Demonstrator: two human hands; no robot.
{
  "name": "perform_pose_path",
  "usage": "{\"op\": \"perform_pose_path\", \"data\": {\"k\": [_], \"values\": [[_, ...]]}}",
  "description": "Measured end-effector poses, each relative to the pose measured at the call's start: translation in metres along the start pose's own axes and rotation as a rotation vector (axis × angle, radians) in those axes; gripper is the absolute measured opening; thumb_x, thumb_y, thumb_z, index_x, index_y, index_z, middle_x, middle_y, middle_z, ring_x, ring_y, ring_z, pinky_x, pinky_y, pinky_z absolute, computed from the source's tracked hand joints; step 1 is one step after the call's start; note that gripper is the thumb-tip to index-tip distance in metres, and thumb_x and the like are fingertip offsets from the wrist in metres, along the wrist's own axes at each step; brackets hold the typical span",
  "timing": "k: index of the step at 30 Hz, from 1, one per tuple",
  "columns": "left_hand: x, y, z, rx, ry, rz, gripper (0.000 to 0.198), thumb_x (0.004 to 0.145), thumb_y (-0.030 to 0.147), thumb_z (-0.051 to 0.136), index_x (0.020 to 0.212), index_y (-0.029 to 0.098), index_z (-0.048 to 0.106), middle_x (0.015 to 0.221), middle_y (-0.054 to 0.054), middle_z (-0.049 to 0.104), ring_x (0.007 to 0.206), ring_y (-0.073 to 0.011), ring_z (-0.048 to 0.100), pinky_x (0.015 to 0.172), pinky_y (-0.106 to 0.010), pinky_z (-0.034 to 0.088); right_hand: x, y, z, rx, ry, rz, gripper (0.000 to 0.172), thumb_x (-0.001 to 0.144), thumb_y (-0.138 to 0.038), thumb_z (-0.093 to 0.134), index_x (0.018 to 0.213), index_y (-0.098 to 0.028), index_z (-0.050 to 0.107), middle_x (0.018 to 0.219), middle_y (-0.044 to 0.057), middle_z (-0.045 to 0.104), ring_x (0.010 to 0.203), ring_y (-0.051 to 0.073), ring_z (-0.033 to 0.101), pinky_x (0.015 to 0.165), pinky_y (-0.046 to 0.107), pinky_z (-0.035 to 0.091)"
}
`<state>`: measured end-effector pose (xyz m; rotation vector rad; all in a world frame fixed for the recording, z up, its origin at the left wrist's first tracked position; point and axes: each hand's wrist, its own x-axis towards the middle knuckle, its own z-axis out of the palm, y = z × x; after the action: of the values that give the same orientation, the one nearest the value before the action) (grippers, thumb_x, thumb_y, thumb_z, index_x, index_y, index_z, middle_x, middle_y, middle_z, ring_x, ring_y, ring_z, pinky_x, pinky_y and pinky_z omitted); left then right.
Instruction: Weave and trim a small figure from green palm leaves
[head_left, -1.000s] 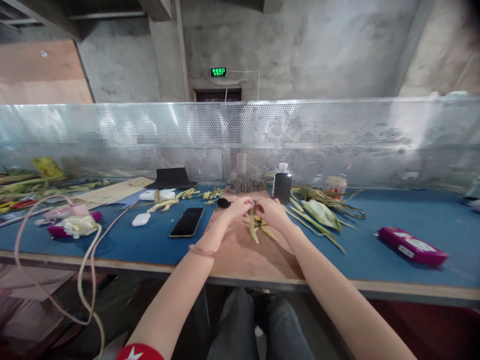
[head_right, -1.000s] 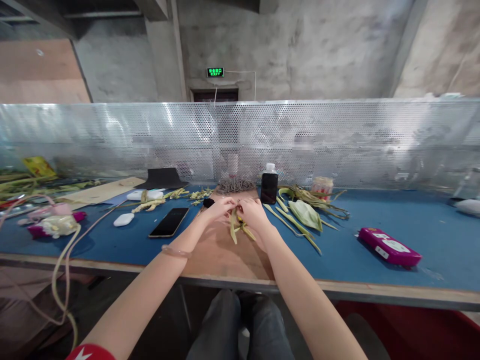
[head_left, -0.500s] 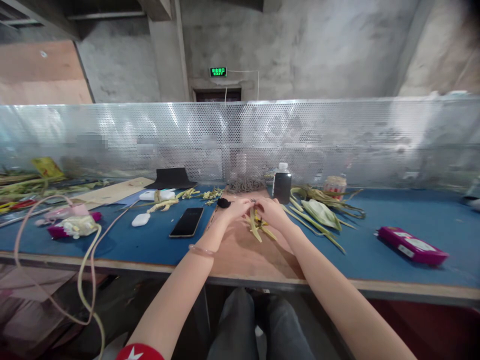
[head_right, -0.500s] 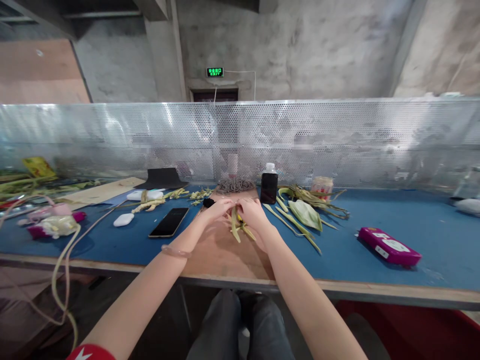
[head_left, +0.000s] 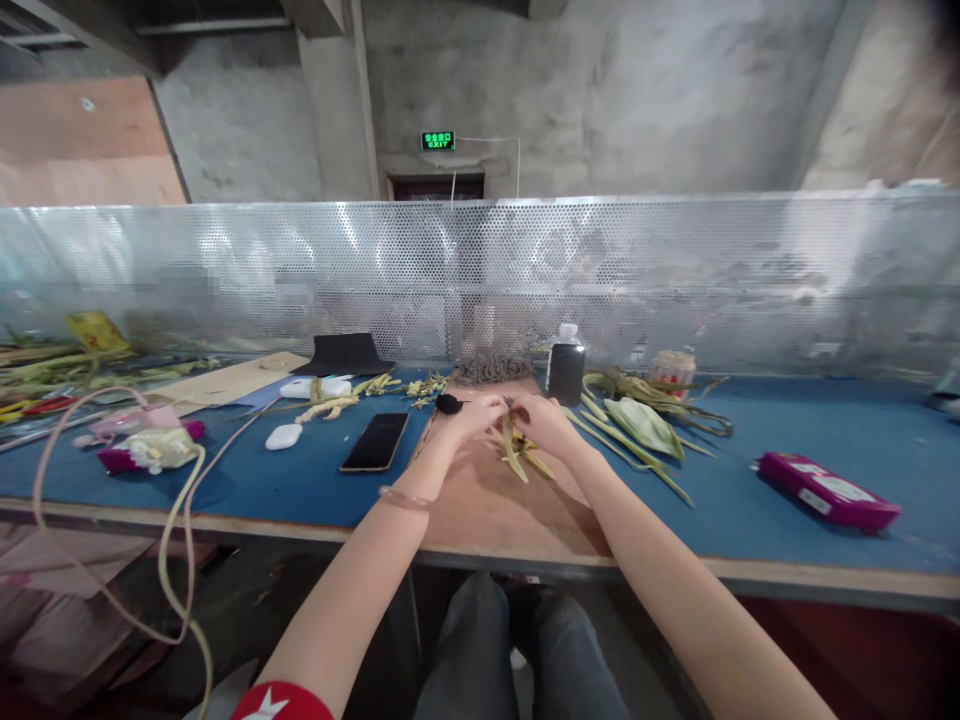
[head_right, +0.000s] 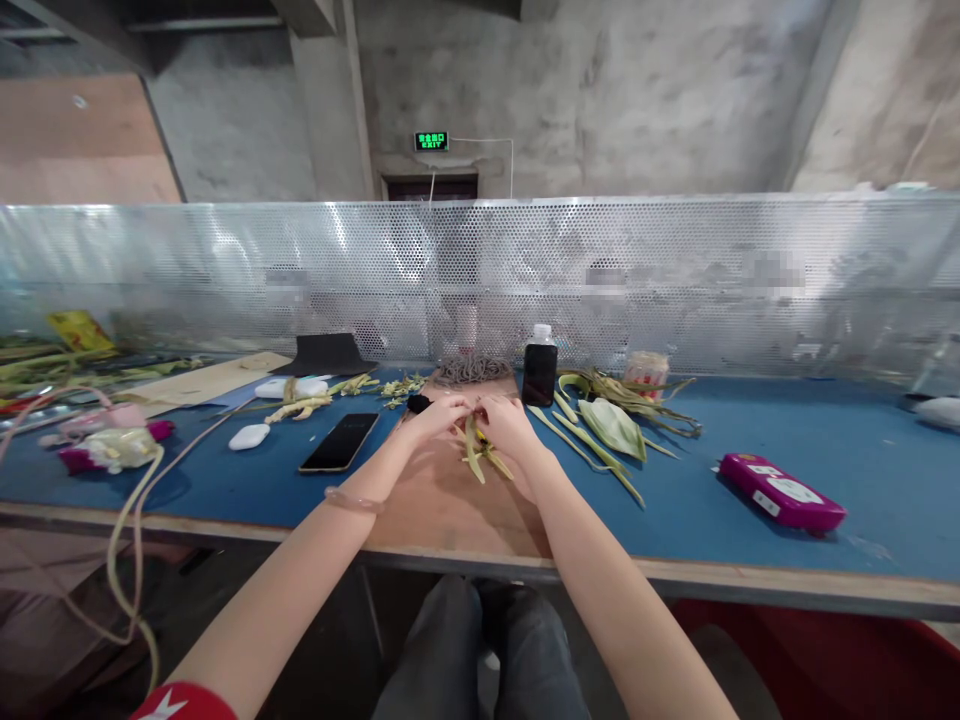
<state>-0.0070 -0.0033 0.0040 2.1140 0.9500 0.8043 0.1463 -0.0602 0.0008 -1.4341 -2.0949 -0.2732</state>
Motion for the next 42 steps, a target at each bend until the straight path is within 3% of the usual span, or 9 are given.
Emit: {"op": "perform_pose_path", "data": {"k": [13,21,33,42], "values": [[-0.003,0.003,0.0,0.015,0.016,0.021,0.011,0.074,0.021,0.052,0.078,0.015,0.06,0.076,-0.002,0.062,0.065,-0.0129,0.058,0.058,-0.023,0.044,0.0,0.004,0.002,-0.066,-0.014,-0.007,0.018,0.087,-0.019,0.043,0.083,-0.018,0.061,0.094,0.008,0.067,0.092,0.019,0.056,0.073,0.028,0.029],[-0.005,0.012,0.0,-0.02,0.031,0.004,0.027,0.082,0.034,0.043,0.079,0.014,0.061,0.078,-0.005,0.064,0.069,-0.016,0.06,0.056,-0.024,0.045,0.001,0.006,0.0,-0.001,0.063,-0.044,0.018,0.087,-0.016,0.043,0.092,-0.018,0.061,0.099,0.007,0.066,0.097,0.019,0.055,0.076,0.029,0.029],[0.002,0.0,0.0,-0.047,0.038,0.039,0.015,0.075,0.022,0.047,0.074,0.014,0.059,0.077,-0.003,0.062,0.069,-0.0144,0.059,0.062,-0.025,0.046,0.0,0.003,-0.002,-0.016,0.018,-0.018,0.022,0.089,-0.023,0.042,0.089,-0.018,0.063,0.096,0.007,0.067,0.091,0.019,0.055,0.073,0.029,0.029],[0.005,-0.003,0.0,-0.035,0.04,0.05,0.021,0.079,0.03,0.048,0.081,0.013,0.06,0.08,-0.005,0.062,0.069,-0.0149,0.059,0.06,-0.025,0.046,0.0,0.005,0.0,0.013,0.027,-0.011,0.021,0.087,-0.017,0.042,0.09,-0.018,0.063,0.097,0.007,0.067,0.092,0.019,0.055,0.074,0.029,0.029]]}}
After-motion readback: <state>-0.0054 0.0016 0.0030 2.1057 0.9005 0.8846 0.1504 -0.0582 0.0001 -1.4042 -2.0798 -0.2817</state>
